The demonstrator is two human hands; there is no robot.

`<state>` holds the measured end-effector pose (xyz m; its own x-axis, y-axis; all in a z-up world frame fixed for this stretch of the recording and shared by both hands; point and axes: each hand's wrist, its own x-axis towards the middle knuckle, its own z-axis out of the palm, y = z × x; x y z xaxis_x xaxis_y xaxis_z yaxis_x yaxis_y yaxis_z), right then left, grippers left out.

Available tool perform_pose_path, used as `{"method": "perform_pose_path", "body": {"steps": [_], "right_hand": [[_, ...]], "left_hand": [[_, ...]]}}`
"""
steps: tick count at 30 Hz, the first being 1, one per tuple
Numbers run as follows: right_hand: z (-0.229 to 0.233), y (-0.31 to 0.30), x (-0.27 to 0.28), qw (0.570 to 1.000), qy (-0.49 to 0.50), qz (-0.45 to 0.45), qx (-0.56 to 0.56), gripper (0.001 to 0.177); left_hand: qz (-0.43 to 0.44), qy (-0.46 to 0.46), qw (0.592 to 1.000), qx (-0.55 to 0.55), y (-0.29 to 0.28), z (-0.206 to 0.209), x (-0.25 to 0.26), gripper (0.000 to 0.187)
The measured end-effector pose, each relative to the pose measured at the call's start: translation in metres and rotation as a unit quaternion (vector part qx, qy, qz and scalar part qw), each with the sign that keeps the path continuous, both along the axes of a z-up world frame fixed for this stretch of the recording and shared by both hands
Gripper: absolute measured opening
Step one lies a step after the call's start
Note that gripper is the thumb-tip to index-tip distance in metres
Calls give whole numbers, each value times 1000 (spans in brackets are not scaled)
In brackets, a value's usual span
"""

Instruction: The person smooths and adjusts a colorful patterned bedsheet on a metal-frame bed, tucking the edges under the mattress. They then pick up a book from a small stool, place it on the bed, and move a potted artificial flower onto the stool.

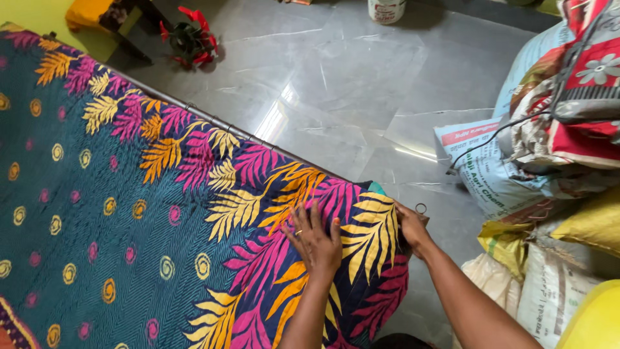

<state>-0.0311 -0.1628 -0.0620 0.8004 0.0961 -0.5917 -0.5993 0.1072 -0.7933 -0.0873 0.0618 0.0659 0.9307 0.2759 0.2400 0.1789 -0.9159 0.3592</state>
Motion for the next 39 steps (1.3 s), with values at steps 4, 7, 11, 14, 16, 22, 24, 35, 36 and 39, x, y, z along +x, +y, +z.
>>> {"method": "perform_pose_path", "body": {"steps": [4, 7, 11, 14, 16, 22, 24, 35, 36, 39], "right_hand": [[-42, 7, 10, 993, 107, 42, 23, 46], [-63, 24, 8, 982, 164, 72, 58, 45], [-78, 35, 14, 978, 168, 96, 75, 43], [-88, 31, 16, 975, 172, 118, 79, 42], [-94, 28, 10, 971, 178, 132, 94, 41], [-104, 8, -1, 965, 181, 129, 137, 38], [-106, 16, -4, 966, 174, 120, 151, 37], [-73, -12, -16, 996, 19, 62, -66, 33], [-60, -22, -21, 987, -15, 60, -146, 33], [-32, -36, -40, 980, -19, 5, -197, 28]], "left_hand": [[-43, 53, 998, -8, -8, -3, 0, 67], [-57, 66, 996, -36, -11, 4, 5, 67], [-59, 44, 996, -43, -6, 26, -1, 69], [-60, 6, 998, -34, -5, 35, -11, 68], [-89, 6, 996, -10, -14, 29, -14, 68], [-166, 42, 985, 10, -68, -24, 2, 78], [-164, 46, 985, 21, -63, -34, 1, 77], [-155, 59, 985, 47, -59, -52, 9, 75], [-153, 54, 985, 54, -59, -52, 9, 74], [-150, 78, 985, 42, -60, -48, 8, 75]]}}
